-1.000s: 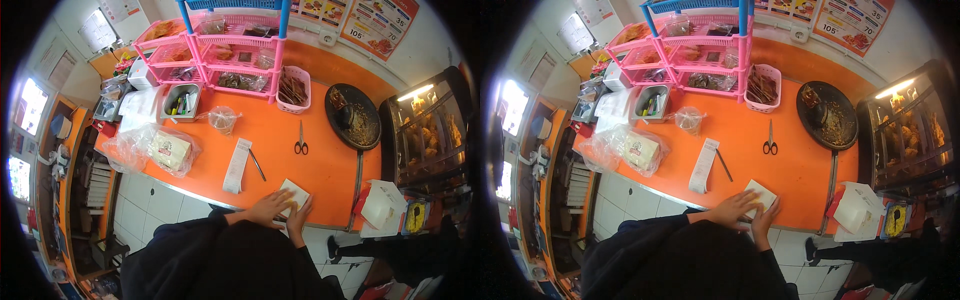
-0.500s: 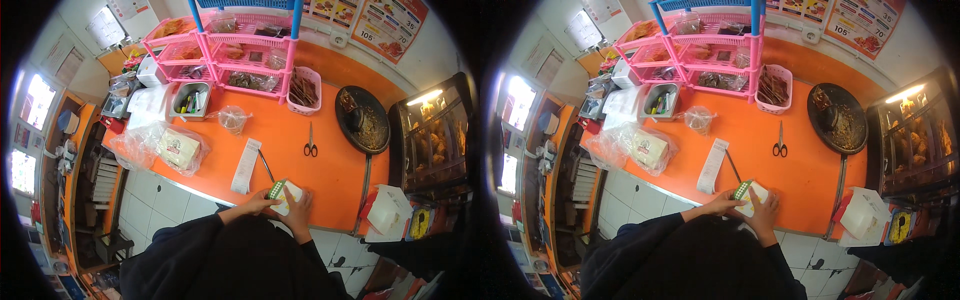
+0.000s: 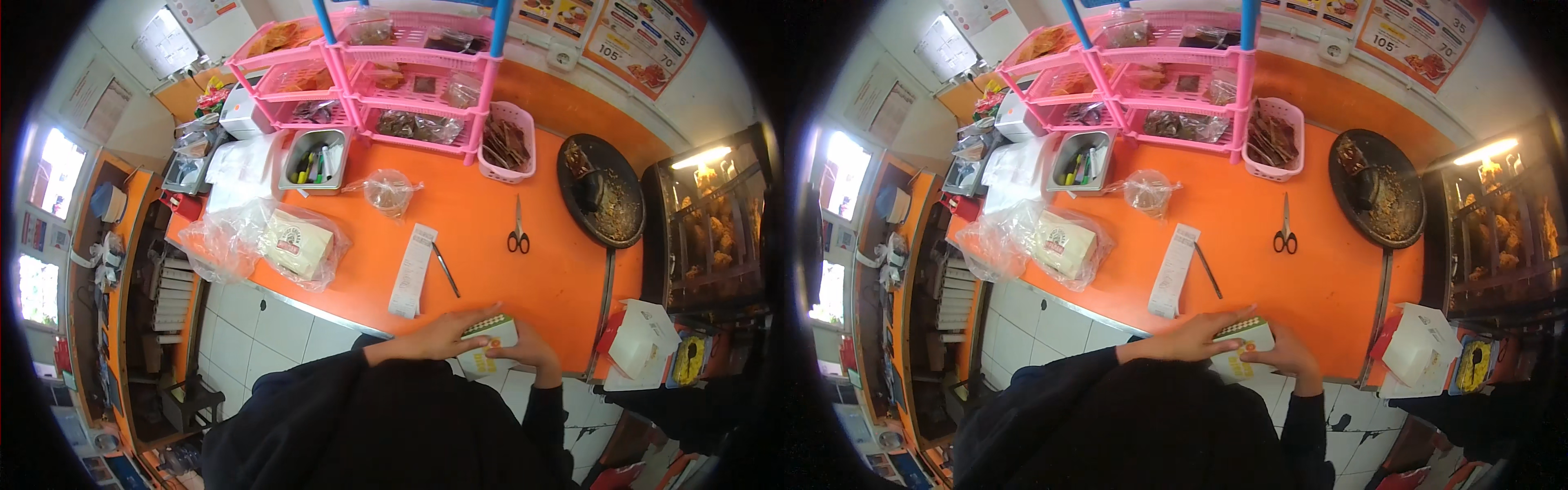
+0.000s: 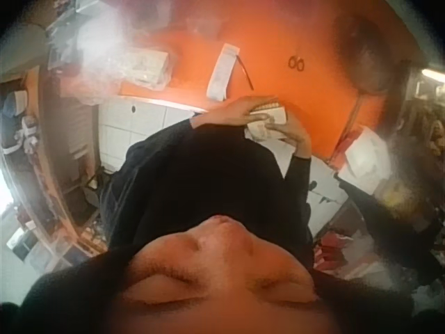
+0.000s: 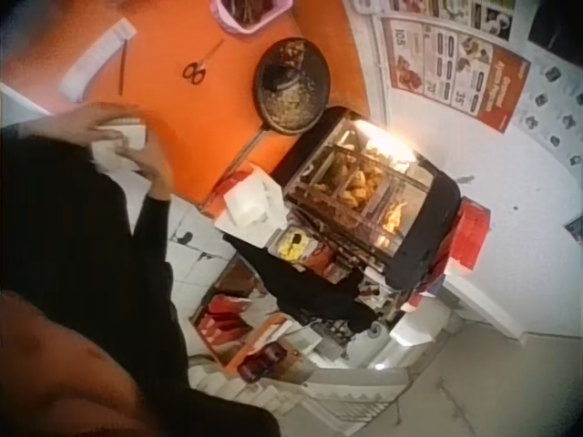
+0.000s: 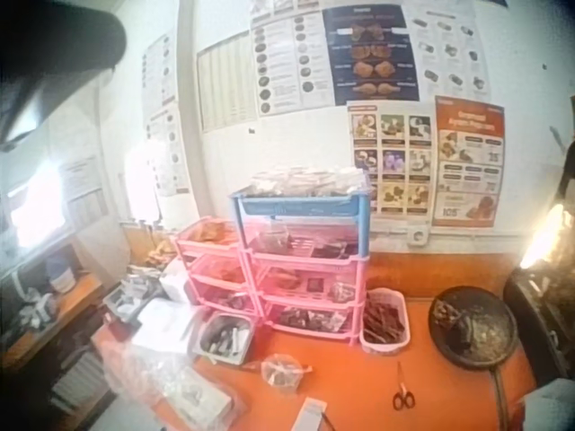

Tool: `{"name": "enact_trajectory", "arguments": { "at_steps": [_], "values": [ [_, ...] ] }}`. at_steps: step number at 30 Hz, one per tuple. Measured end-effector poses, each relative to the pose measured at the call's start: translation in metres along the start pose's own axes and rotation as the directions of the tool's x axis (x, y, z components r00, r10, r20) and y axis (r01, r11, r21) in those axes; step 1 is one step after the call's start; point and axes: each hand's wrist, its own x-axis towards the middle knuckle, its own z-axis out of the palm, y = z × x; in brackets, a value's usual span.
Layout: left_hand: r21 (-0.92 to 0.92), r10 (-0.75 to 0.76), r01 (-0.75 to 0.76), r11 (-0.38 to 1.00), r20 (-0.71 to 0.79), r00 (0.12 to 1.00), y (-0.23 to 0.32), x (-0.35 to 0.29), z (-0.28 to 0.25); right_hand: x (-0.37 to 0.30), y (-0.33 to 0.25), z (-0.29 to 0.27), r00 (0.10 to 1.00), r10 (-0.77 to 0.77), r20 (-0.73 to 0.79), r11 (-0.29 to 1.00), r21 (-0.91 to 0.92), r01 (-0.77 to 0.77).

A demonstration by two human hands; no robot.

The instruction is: The person prepares and seals a beverage cup using a sealing machine. They then move to a counter, mark a receipt with a pen, retrieve straws from under a table, and pack the food containers, drink, and utensils into plastic bags.

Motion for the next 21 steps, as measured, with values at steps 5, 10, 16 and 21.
{"name": "enact_trajectory", "arguments": {
  "at_steps": [5,10,16,21],
  "values": [
    [0.748,0.522,0.077,0.659,-0.529,0.669,0.009,-0.068,-0.136,0.049,-0.082,0.028,0.912,-0.262,-0.315,0.886,0.295,0.357],
    [0.313,0.463,0.911,0.267,-0.871,0.164,-0.004,-0.187,-0.273,0.151,-0.183,0.151,0.790,-0.545,-0.280,0.457,0.691,0.560],
    [0.142,-0.145,0.535,0.833,-0.877,0.458,-0.114,-0.258,-0.376,0.305,-0.175,0.311,0.896,-0.434,0.094,0.616,0.757,0.219],
    [-0.318,-0.471,0.347,0.882,-0.597,0.649,-0.054,-0.261,-0.389,0.292,-0.238,0.275,0.700,-0.709,-0.087,0.679,-0.352,0.644]
  ]
}}
